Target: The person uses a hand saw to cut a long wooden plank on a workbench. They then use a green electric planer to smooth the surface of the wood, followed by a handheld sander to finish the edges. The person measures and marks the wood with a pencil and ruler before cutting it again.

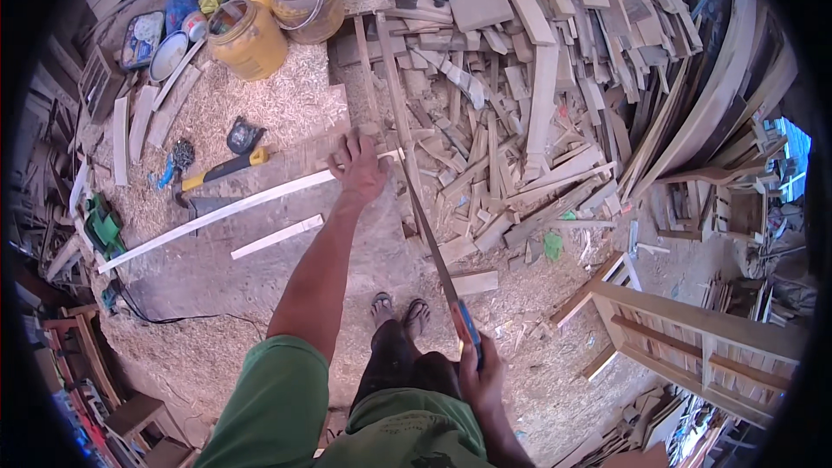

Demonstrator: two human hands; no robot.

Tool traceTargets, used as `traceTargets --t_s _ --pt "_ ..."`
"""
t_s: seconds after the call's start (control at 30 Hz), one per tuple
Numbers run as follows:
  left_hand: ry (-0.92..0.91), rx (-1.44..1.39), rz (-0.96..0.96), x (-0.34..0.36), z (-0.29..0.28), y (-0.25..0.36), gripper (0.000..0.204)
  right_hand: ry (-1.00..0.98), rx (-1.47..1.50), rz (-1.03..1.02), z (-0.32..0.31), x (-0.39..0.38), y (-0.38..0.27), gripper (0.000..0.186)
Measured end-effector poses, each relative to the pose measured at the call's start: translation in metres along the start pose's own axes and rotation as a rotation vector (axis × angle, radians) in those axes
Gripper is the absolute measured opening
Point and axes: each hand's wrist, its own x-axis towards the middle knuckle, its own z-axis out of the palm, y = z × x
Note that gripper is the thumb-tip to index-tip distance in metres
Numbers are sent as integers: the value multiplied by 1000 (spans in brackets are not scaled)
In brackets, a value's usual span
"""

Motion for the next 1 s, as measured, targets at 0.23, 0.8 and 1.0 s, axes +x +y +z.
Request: traceTargets --t_s 0.23,0.8,1.0 --pt "-17 4 24 5 -6 12 65 56 30 -79 68 122 -21 31" --pt "6 -15 27 -1 -2 -4 62 79 50 -154 56 107 -26 28" --pt "-17 69 -2 7 8 -5 70 -20 29 152 -6 -6 -14 36"
